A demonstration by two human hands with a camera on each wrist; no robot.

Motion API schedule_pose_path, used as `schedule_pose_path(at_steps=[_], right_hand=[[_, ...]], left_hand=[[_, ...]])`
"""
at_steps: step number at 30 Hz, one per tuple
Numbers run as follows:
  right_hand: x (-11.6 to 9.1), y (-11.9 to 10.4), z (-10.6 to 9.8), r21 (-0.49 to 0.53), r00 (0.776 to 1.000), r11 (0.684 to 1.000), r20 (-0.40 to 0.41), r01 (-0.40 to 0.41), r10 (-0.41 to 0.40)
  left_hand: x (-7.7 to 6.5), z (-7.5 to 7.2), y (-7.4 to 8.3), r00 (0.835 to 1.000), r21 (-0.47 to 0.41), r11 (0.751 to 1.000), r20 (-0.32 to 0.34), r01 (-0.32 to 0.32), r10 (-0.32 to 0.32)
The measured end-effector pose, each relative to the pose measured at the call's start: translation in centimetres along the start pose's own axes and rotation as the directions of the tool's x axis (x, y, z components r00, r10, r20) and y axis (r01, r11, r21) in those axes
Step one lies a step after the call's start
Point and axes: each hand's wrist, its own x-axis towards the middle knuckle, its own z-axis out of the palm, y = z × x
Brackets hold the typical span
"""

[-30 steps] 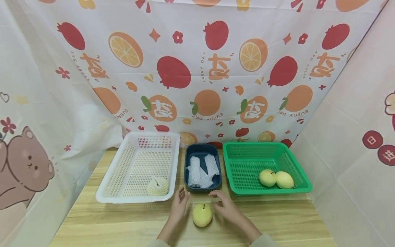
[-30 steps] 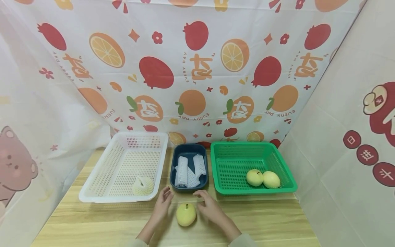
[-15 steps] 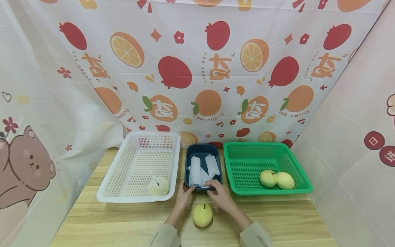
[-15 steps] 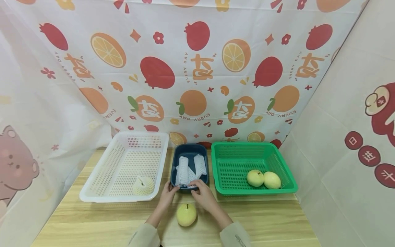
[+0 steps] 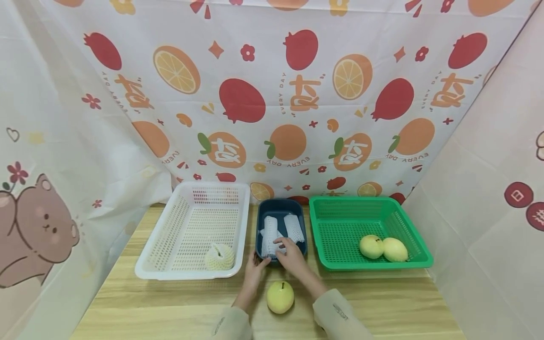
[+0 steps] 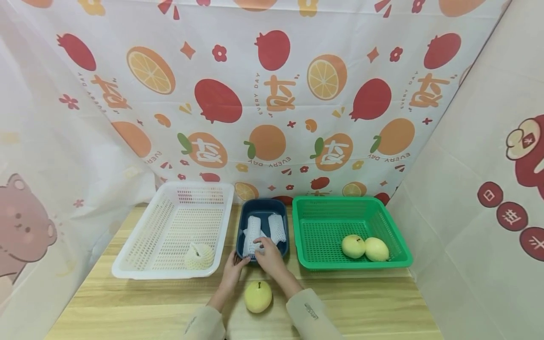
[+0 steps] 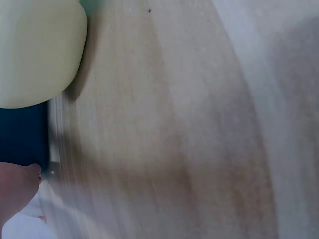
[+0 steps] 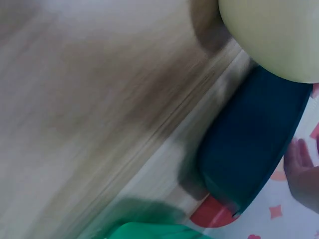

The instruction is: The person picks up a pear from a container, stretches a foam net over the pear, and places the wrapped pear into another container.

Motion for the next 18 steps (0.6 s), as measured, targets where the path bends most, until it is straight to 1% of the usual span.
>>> schedule_pose_path(at_steps=[2,4,6,11,14,17,18], right_hand=[[0.4,0.0,0.6,-0.091,1.0,0.995,-0.003,-0.031,0.03],[0.8,0.0,1.2,-0.179,0.998,0.982,-0.017,-0.066,0.064],[1.0,0.1,1.8,-0.239,0.994,0.965,-0.033,-0.107,0.102],[1.3,0.1,2.7,-0.304,0.978,0.929,-0.069,-0.211,0.199],[1.5,0.1,3.0,-0.343,0.97,0.908,-0.072,-0.241,0.231],[1.9,0.0,3.0,-0.366,0.961,0.89,-0.066,-0.273,0.268],[2.0,0.0,3.0,-0.357,0.956,0.888,-0.065,-0.289,0.285]], left_hand=[[-0.1,-0.1,-0.1,1.0,-0.008,1.0,0.001,0.007,-0.007],[-0.1,-0.1,0.0,1.0,0.0,1.0,0.005,0.013,-0.013],[-0.5,-0.1,0.8,1.0,0.001,1.0,0.015,0.018,-0.018],[-0.8,-0.2,1.2,1.0,0.007,1.0,0.019,0.016,-0.016],[-0.4,-0.2,0.4,1.0,0.012,1.0,0.007,0.005,-0.005],[-0.5,-0.1,0.3,1.0,0.007,1.0,0.003,0.0,0.0],[-0.5,-0.1,0.4,1.0,0.007,1.0,0.002,0.003,-0.003]])
